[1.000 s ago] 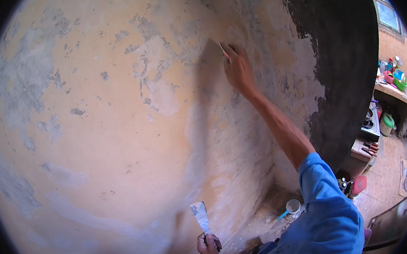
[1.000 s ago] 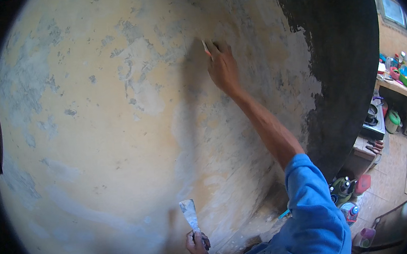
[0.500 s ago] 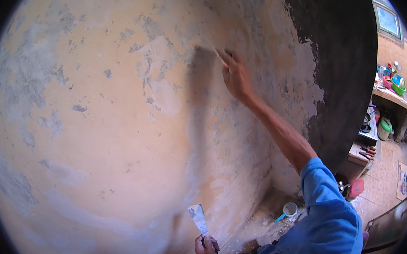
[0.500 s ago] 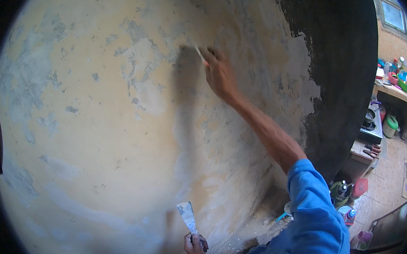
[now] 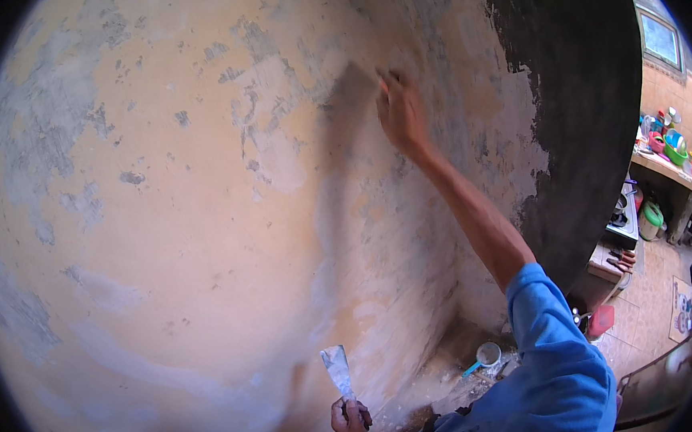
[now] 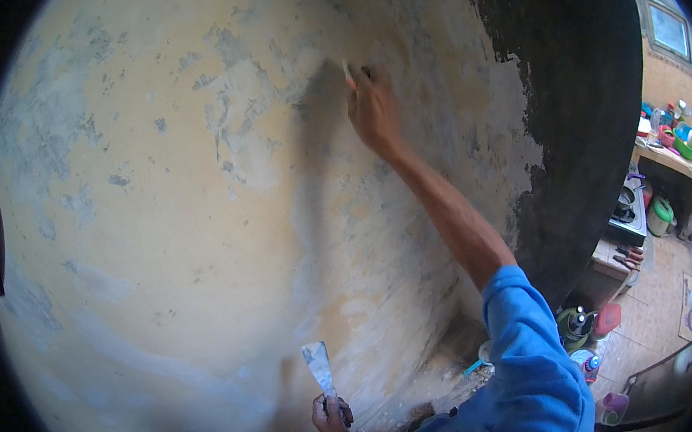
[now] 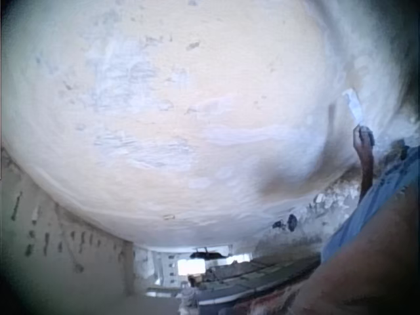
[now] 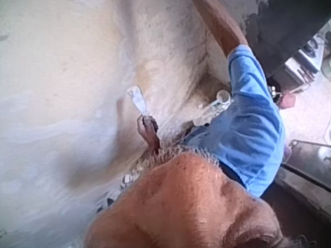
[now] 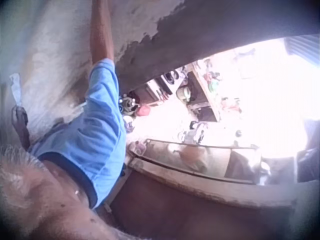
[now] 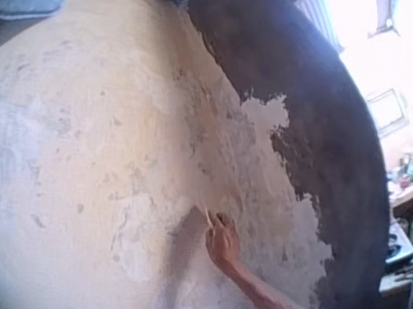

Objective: The person patches a damaged wall by scraping away loose material with a putty knife and then applying a white patching compound to the surface.

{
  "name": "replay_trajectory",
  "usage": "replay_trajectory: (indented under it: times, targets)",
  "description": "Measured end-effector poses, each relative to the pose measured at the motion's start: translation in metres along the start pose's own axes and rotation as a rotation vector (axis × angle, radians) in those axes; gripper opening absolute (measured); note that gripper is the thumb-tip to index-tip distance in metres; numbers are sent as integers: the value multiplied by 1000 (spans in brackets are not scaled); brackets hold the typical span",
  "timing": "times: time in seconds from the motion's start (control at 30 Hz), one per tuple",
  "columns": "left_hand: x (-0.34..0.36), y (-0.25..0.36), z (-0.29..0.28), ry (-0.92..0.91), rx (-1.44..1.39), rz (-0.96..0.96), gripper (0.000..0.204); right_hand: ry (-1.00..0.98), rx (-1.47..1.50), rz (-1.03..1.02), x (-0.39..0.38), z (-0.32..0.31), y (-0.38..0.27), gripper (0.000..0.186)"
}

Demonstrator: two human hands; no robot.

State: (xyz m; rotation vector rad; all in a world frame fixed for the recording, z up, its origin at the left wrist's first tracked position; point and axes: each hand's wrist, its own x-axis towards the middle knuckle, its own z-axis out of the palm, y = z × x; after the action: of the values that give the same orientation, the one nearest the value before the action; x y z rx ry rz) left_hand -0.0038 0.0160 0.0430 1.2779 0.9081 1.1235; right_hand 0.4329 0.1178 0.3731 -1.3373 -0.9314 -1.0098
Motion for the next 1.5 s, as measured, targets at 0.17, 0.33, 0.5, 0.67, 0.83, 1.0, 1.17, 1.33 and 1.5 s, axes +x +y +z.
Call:
replay_trajectory:
  times: [0.17,0.33,0.5,0.67,0.83,1.0,1.17,1.33,1.5]
  targets:
    - [2,-10,-1,23,-53,-90,18,0,-108,-68,35,17,-28,36]
    - [1,-6,1,35,-8,-53,18,-147,-53,-219,-26,18,-67,45]
    - [2,8,6,-98,45,79,19,-267,9,-366,-85,-2,-9,47]
    - [2,-10,-1,-6,9,-52,19,29,-54,-208,-2,-3,-4,47]
    - [5,-14,2,18,-39,-93,19,-40,-70,-242,29,9,-27,41]
    - [6,3,8,-33,16,-10,20,-249,35,-453,-50,-5,-38,46]
    - [10,8,13,-72,51,-12,20,-29,29,-386,-11,3,-9,54]
    - [10,-4,7,-33,33,-88,20,-97,19,-380,-47,23,-3,69]
    - [8,2,12,-90,46,13,19,-239,-6,-290,-74,-15,15,50]
